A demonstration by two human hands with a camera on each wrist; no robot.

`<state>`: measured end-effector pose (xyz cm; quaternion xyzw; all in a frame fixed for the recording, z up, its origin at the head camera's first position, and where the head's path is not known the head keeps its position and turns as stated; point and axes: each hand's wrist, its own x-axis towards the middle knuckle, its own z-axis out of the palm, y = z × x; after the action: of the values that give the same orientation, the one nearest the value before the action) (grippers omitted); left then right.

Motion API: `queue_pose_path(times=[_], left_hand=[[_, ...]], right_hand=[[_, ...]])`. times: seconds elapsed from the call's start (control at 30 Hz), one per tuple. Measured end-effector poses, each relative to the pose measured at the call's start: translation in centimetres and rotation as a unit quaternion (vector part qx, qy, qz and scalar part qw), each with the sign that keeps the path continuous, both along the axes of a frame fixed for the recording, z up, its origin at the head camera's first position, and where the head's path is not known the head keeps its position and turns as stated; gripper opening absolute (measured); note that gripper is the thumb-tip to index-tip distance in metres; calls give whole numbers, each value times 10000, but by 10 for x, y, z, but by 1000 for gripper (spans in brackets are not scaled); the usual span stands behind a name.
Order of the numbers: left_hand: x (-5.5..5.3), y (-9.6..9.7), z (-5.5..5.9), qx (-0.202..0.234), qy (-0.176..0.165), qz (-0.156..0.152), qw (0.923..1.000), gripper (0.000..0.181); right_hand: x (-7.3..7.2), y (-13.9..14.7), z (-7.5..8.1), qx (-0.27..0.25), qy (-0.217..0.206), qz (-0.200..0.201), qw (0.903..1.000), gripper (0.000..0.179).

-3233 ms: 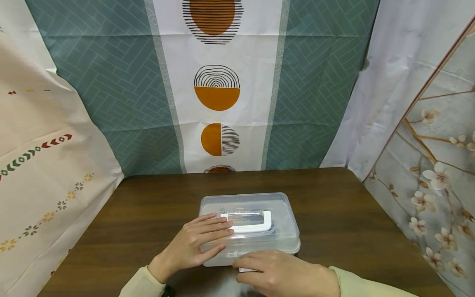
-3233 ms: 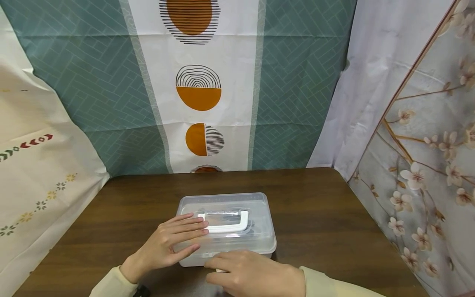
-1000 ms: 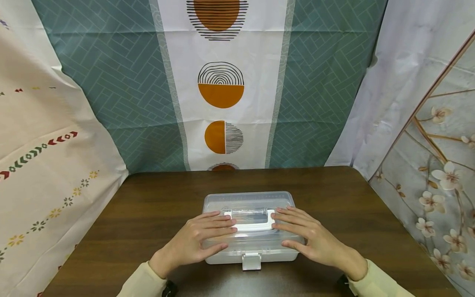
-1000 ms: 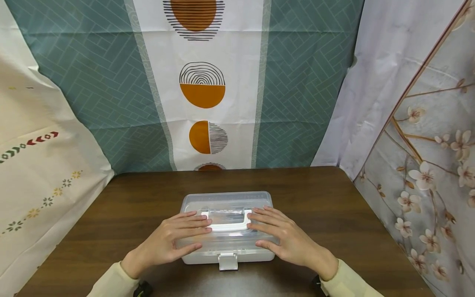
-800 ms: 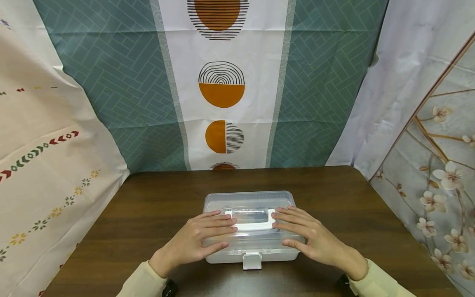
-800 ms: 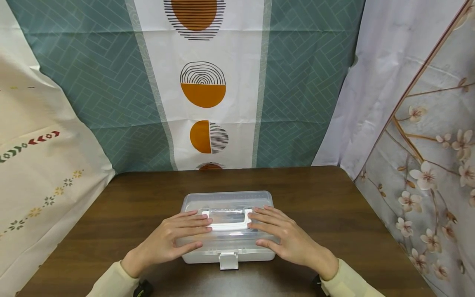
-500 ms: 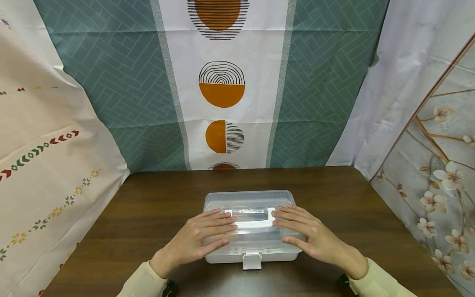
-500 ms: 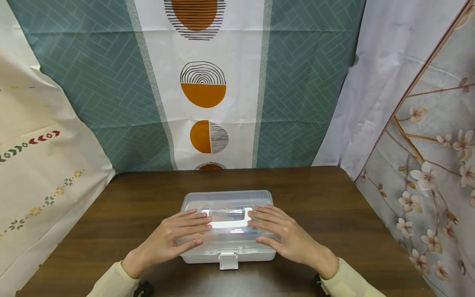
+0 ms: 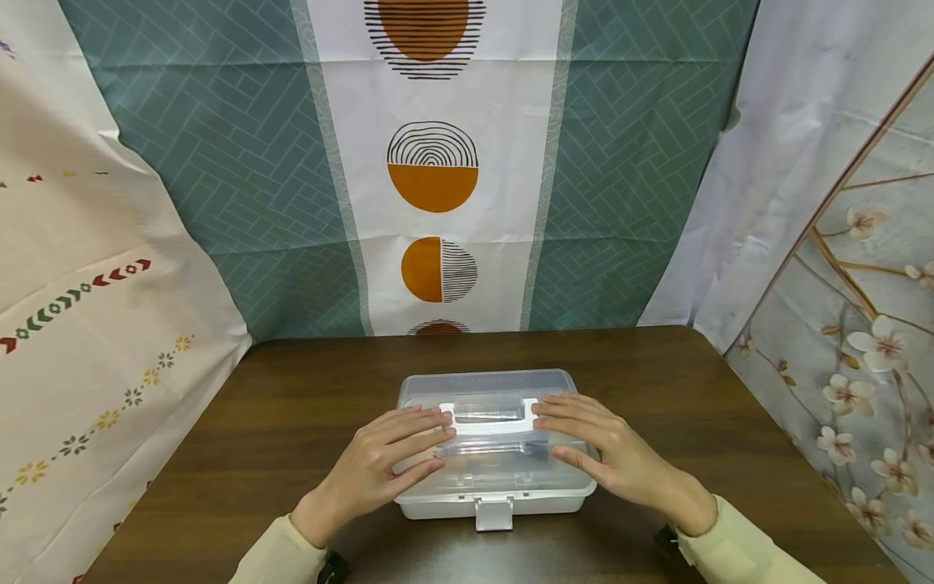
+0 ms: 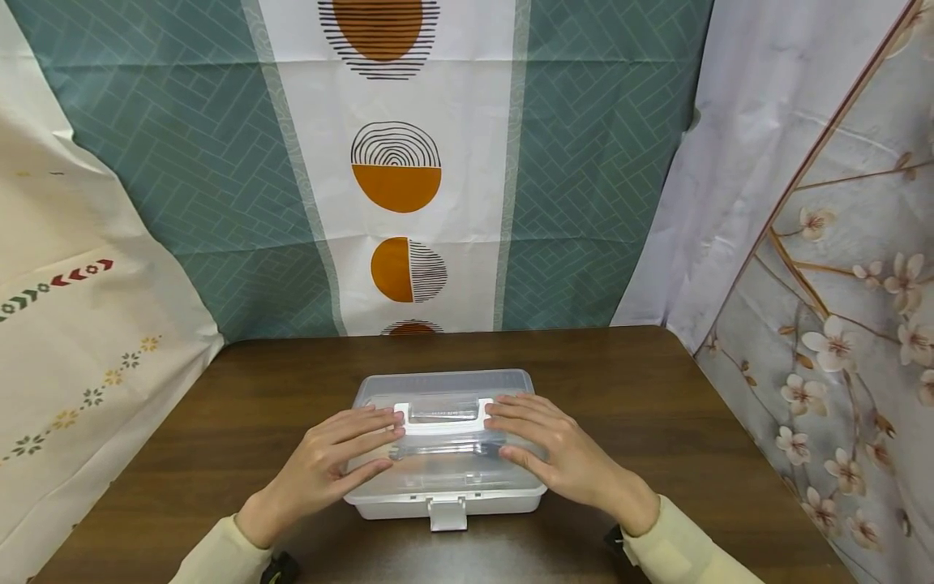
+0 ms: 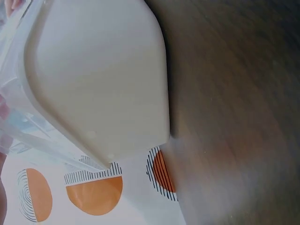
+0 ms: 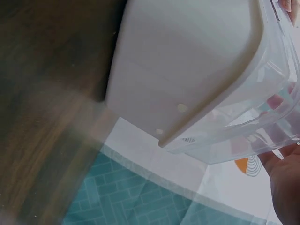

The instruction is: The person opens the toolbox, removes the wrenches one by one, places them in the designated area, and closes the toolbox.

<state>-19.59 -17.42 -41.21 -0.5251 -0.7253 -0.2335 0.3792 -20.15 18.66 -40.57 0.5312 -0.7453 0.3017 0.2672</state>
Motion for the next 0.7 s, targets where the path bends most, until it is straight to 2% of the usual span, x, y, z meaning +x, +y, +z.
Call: queue_pose_path(times=[0.33, 0.57, 0.7], left_hand=[[-3, -3, -1, 54, 274, -49, 9996, 43], [-5, -5, -1, -240, 489, 50, 9985, 53], [-5, -7, -1, -344, 542, 148, 9978, 52]], right_hand=[[-2, -1, 7, -100, -199, -114, 9997, 34], [-4, 0, 10, -35, -616, -242, 9978, 44], [-5, 0, 11, -11, -711, -285, 9971, 47]])
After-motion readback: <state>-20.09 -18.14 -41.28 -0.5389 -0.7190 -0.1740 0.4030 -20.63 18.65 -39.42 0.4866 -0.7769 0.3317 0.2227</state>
